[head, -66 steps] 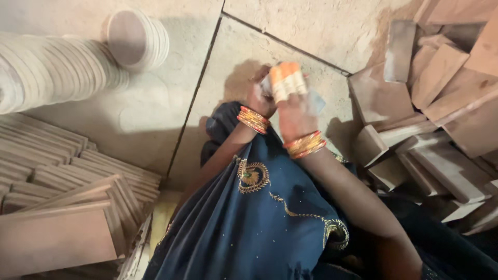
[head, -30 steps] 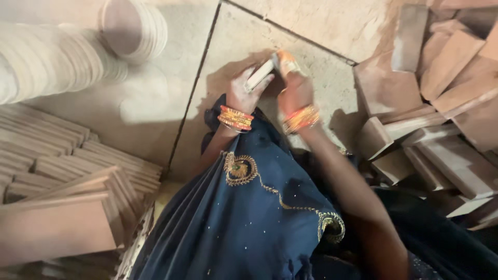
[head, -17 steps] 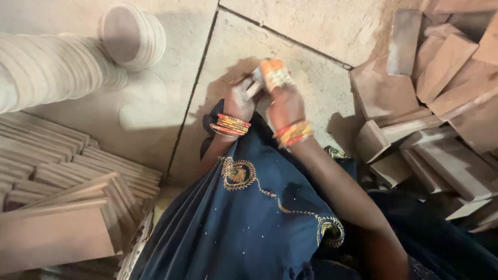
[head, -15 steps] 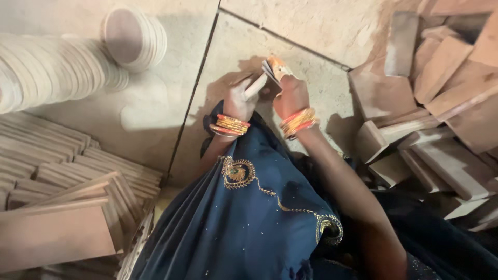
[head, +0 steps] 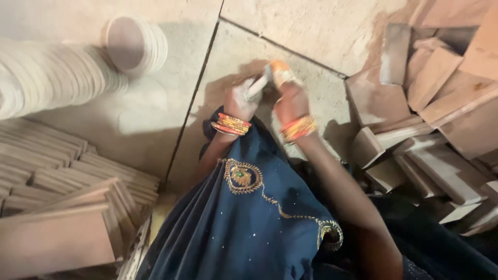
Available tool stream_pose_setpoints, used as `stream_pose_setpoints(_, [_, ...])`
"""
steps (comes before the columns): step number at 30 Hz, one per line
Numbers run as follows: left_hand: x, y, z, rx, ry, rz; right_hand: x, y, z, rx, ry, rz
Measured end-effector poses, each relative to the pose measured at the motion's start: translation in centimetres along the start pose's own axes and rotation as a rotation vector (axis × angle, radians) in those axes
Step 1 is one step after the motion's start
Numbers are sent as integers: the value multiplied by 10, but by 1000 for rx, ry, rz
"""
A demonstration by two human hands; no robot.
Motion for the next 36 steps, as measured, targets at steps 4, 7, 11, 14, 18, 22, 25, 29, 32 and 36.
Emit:
stream_pose_setpoints(4, [8, -10, -23, -345, -409, 51, 11, 19, 65, 249, 695, -223])
stream_pose_setpoints(7, [10, -2, -20, -322, -697, 202, 4, 18, 67, 215, 850, -222])
stream_pose_setpoints(11, [20, 20, -33, -362, -1250, 433, -7, -6, 25, 16, 330, 84])
stream_pose_setpoints(14, [23, 35, -34, -389, -1387, 393, 12, -31, 5, 22, 261, -15])
stream_pose_setpoints(18, [25, 33, -22, -414, -1524, 250, -36, -38, 23, 70, 323, 170])
stream_pose_setpoints(22, [55, 13, 15, -411, -1878, -249, -82, -23, 33, -1, 472, 315])
stream_pose_setpoints(25, [70, 10, 17, -370, -1930, -355, -54, -10, 43, 254, 336, 77])
stream_pose_setpoints(29, [85, 22, -17, -455, -1805, -121, -6, -18, 15, 176, -26, -200])
stream_pose_setpoints(32, [78, 23, -26, -375, -1692, -126, -21, -48, -34, -223, 126, 75])
stream_pose_setpoints(36, [83, 14, -27, -406, -1801, -301, -17, -63, -52, -296, 154, -32])
Point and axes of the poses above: each hand's wrist, its own y-axis towards the middle knuckle, its own x-axis out of the palm, z = x × y, the point moved 9 cm from there along y, towards the middle knuckle, and after that the axes turned 4 degrees about -z, right-handed, at the moved point
